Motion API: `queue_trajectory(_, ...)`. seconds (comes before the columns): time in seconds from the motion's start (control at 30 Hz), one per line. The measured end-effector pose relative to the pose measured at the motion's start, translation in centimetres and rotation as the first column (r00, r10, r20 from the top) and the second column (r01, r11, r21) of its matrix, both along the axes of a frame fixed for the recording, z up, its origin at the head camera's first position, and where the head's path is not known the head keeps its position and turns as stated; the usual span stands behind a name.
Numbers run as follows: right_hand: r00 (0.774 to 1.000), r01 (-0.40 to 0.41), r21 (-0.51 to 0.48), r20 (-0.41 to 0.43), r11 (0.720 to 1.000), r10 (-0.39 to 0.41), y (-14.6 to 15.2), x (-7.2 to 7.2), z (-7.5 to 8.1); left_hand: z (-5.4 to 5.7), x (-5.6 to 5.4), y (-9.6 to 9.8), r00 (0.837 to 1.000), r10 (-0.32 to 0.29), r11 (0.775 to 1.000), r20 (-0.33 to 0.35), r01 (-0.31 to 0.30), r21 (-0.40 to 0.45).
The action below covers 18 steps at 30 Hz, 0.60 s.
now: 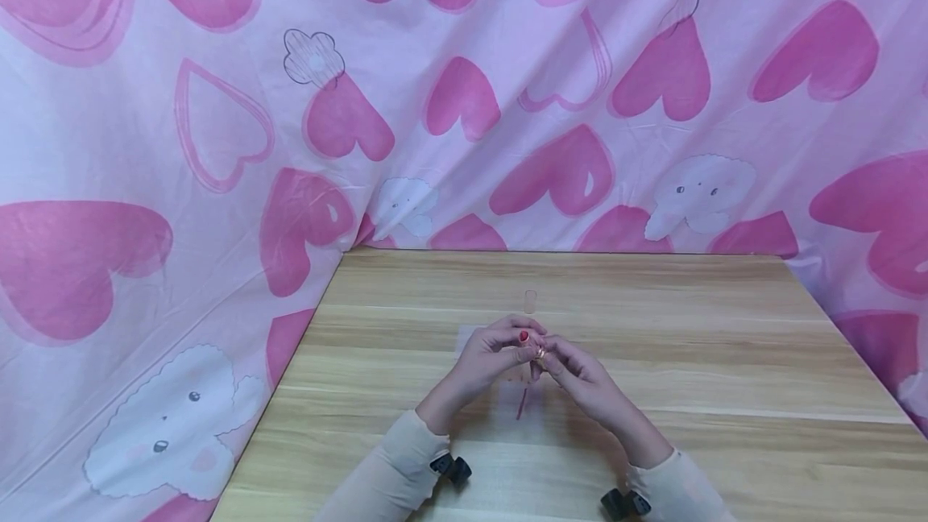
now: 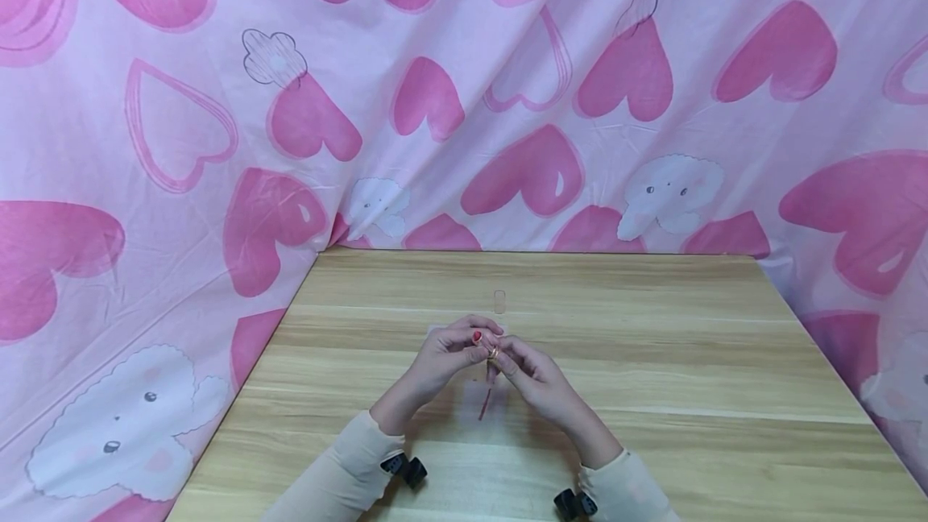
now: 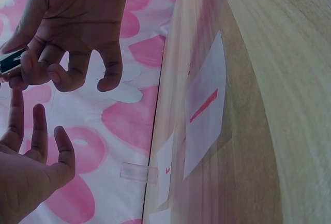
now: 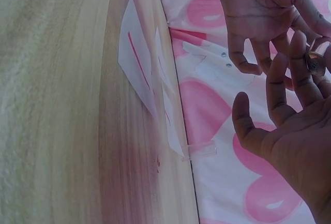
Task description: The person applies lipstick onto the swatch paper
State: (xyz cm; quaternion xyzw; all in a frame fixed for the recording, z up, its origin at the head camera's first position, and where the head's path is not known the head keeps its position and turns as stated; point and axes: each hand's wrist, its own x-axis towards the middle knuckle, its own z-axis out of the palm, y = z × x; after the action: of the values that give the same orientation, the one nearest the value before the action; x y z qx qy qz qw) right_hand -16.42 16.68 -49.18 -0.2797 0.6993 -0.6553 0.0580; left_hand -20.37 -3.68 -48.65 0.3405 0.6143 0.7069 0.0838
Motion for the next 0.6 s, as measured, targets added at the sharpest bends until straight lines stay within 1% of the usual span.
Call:
queue_trajectory(0.13, 0.998, 0.04, 0.002, -0.051, 0.999, -0.039, -0.08, -0.07, -0.23, -0.13, -0.08, 0.1, 1.0, 0.029, 1.0, 0.004, -0.029, 0.003)
queue_trajectory(0.27, 0.991, 0.119, 0.035, -0.059, 0.992, -0.116, -0.21, 0.12, -0.16, -0.12, -0.11, 0.35, 0.998, 0.062, 0.998, 0.005, -0.062, 0.014)
queue_trajectory(0.43, 0.974, 0.213, 0.054, -0.093, 0.976, -0.208, -0.5, 0.16, -0.17, 0.22, -0.05, 0.71, 0.992, 0.126, 0.992, 0.0, -0.126, -0.009)
queue_trajectory(0.6, 0.956, 0.271, 0.068, -0.137, 0.96, -0.26, -0.75, -0.01, -0.22, 0.55, -0.03, 1.02, 0.984, 0.178, 0.983, 0.006, -0.178, -0.036)
